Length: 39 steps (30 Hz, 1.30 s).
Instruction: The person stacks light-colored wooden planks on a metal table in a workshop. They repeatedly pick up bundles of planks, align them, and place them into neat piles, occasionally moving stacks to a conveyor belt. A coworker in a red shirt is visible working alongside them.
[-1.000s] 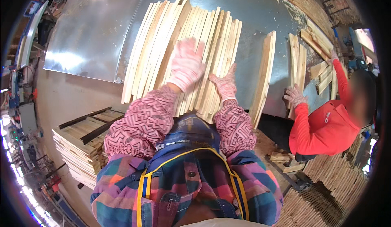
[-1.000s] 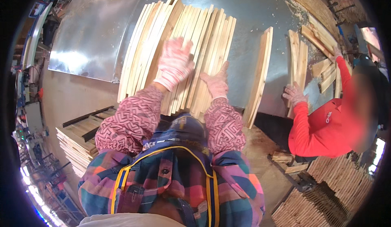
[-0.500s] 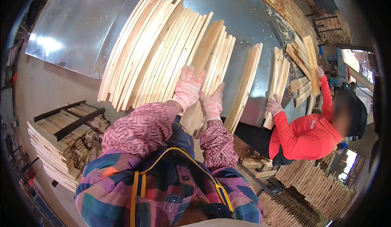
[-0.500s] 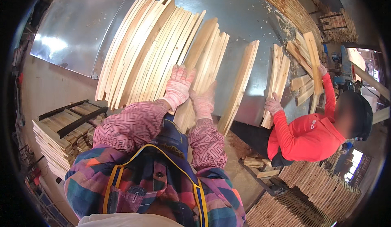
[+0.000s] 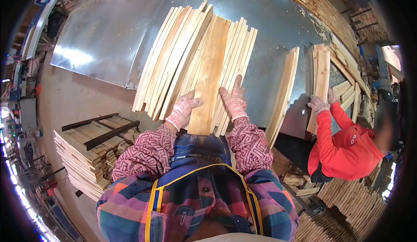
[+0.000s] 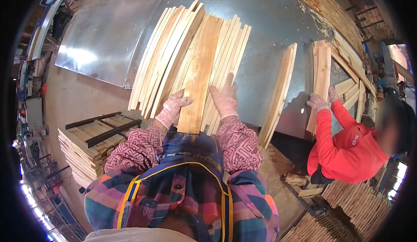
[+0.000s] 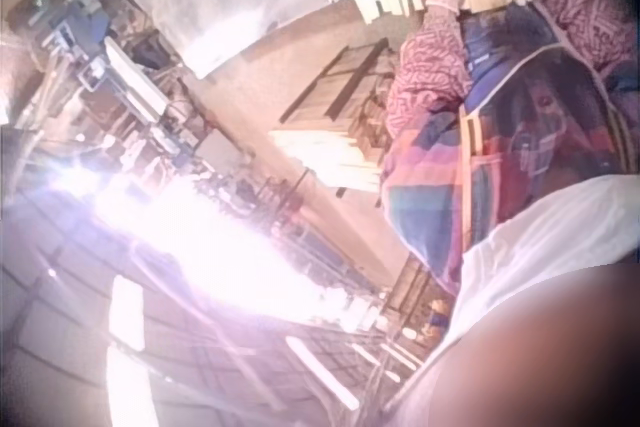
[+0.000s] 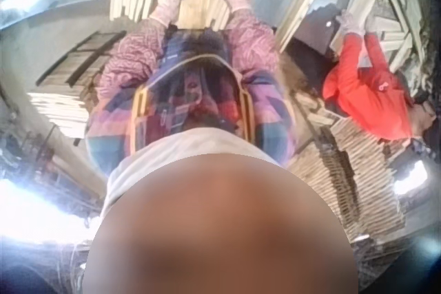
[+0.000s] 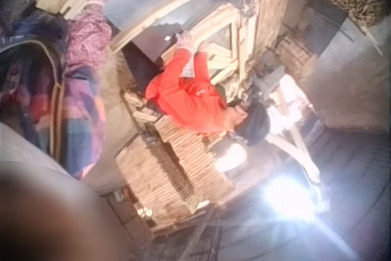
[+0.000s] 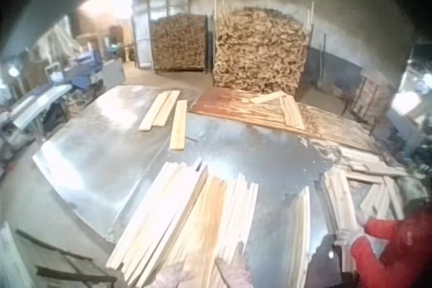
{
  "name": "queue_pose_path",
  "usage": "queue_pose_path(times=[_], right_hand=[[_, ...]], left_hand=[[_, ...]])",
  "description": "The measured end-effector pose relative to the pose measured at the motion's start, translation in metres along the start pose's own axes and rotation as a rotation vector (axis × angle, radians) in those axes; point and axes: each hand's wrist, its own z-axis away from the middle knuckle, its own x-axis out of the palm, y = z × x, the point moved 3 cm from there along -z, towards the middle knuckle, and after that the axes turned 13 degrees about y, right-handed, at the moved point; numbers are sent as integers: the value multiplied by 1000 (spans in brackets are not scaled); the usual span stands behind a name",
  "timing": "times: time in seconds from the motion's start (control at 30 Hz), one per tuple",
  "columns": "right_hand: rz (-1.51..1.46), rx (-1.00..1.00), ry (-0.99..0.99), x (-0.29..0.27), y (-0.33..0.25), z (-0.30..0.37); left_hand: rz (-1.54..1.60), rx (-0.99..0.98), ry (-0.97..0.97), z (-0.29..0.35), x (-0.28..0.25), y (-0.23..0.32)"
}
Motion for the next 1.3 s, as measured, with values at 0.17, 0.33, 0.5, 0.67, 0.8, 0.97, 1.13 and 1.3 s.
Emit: queue_pose_path(times=[0.17, 0.33, 0.5, 0.67, 0.8, 0.97, 1.13, 1.3], right_hand=[[-33, -239, 204, 3, 17, 10], [-1075, 167, -208, 19, 2, 52], [-1215, 450, -411, 22, 27, 50], [-1297, 432, -426, 46, 53, 58], [-1369, 482, -482, 48, 49, 66], [-1365, 460, -541, 31, 38, 69], [-899, 258, -189, -8, 28, 71], [-343, 135, 97, -68, 71, 37]], left_hand=[[-69, 41, 22, 5, 1, 4], [-723, 230, -82, 60, 44, 39], [-1088, 758, -393, 107, 44, 25], [-690, 403, -154, 107, 18, 13], [-709, 466, -126, 121, 20, 43], [-750, 516, -77, 115, 11, 42], [-931, 1058, 115, 109, 12, 61], [-974, 1130, 471, 85, -37, 108]])
